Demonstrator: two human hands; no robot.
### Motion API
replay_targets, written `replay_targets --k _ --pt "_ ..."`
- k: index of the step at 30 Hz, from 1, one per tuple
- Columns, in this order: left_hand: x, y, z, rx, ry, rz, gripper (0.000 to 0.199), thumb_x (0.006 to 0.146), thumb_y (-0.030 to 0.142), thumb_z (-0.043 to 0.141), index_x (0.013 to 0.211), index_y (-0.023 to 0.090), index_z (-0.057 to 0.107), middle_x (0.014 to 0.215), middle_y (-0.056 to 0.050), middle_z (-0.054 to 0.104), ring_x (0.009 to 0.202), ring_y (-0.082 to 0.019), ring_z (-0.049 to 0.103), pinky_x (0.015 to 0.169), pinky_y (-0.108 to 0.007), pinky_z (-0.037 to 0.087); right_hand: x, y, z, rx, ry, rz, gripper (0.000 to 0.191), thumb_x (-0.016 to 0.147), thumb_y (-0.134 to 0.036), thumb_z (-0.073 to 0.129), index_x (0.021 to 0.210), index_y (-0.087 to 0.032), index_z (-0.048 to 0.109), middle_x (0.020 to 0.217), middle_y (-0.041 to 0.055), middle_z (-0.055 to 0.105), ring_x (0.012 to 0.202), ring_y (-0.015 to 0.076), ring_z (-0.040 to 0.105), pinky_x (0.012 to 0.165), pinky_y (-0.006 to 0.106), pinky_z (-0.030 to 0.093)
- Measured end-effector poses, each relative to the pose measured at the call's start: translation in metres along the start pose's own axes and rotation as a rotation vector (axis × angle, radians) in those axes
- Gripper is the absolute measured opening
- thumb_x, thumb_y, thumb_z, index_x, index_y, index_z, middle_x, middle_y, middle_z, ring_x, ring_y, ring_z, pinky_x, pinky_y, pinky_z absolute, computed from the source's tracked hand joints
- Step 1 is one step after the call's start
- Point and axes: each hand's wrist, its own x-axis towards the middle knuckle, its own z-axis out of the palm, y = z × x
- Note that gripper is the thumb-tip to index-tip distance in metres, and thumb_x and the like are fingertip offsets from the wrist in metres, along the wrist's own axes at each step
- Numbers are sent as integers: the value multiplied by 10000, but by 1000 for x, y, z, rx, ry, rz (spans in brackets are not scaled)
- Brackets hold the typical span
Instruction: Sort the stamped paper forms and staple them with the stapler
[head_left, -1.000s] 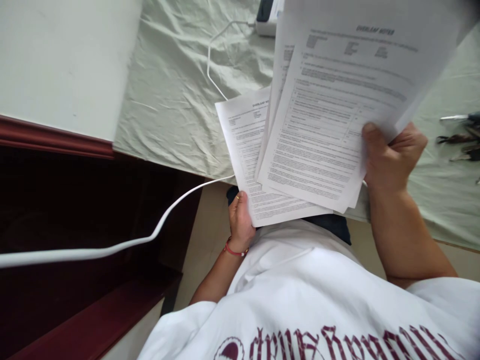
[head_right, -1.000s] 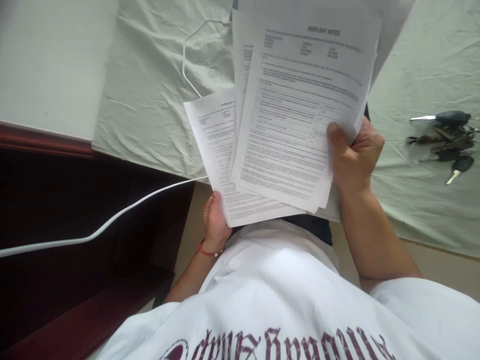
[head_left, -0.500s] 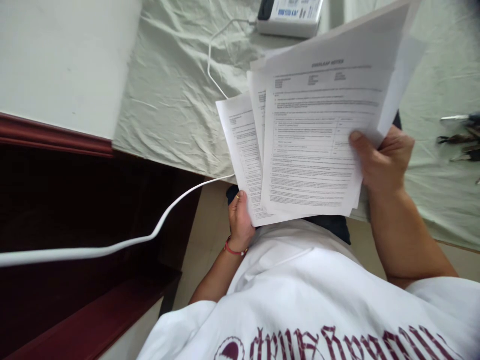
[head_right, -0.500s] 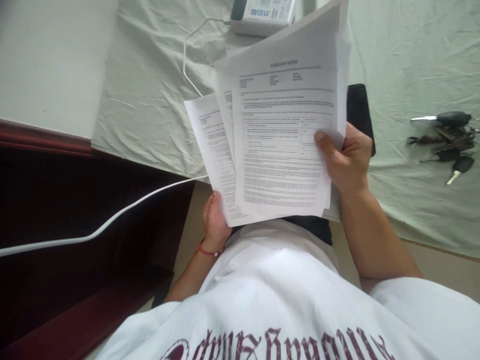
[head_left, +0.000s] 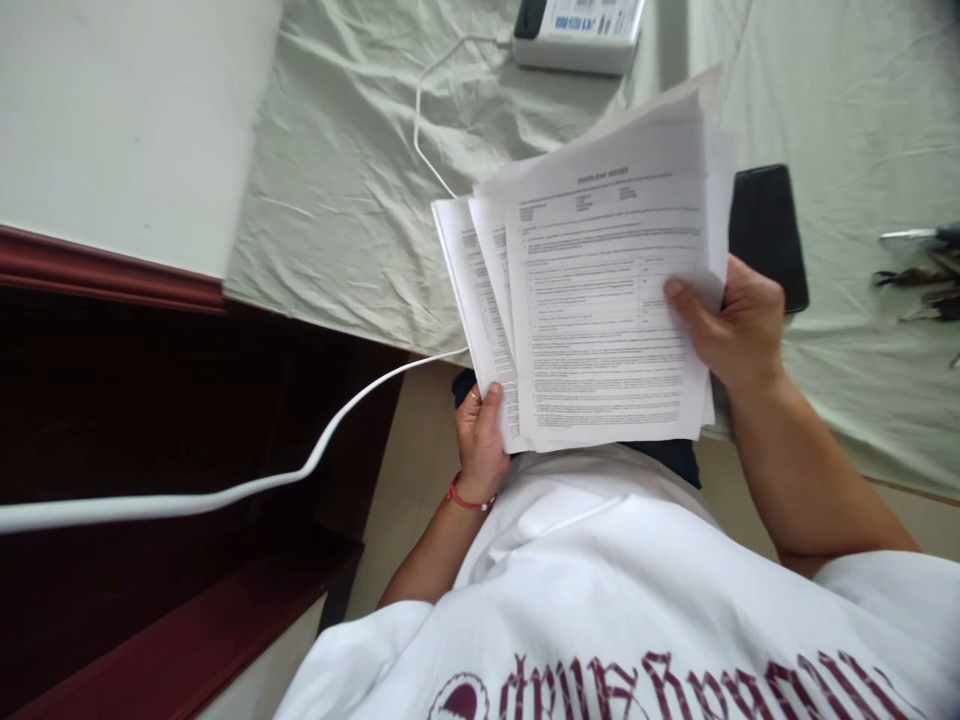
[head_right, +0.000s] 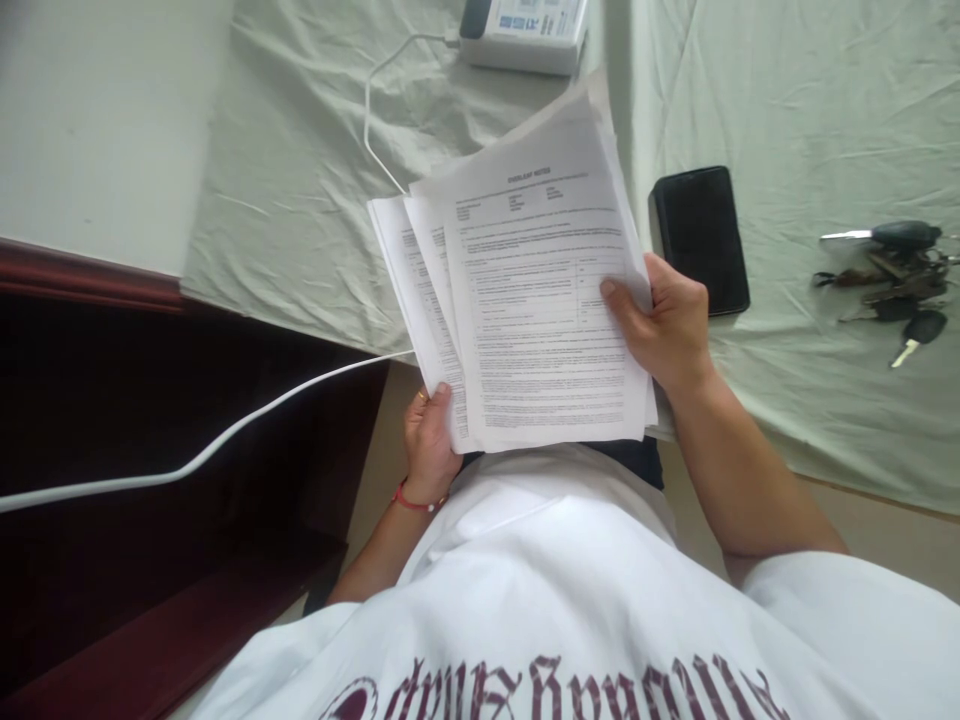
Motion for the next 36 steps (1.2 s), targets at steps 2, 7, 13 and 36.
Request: replay_targets --k 2,7,13,36 --pt "0 0 1 17 5 4 408 765 493 889 1042 204 810 1061 -73 822 1035 -240 769 981 -351 582 1 2 0 -85 7 -38 230 896 -432 732 973 -217 760 785 -2 637 661 143 522 598 303 457" --pt "1 -1 -1 33 -2 1 425 756 497 897 1043 198 804 1054 -73 822 1001 -235 774 964 -360 591 4 9 -1 -105 21 -57 209 856 -423 763 997 -269 770 858 6 684 736 191 615 713 379 569" --pt "3 -4 -3 28 -12 0 409 751 488 903 1009 189 797 1024 -67 825 934 -227 783 917 -354 605 3 8 1 -18 -63 40 262 818 -402 817 1043 -280 759 857 -24 740 741 189 675 691 356 598" --pt "5 -2 -2 -22 85 45 406 838 550 792 1037 197 821 1131 -71 811 1097 -249 745 998 -345 563 11 4 4 377 155 -27 384 747 -405 882 1075 -224 803 1026 71 797 868 238 722 818 426 593"
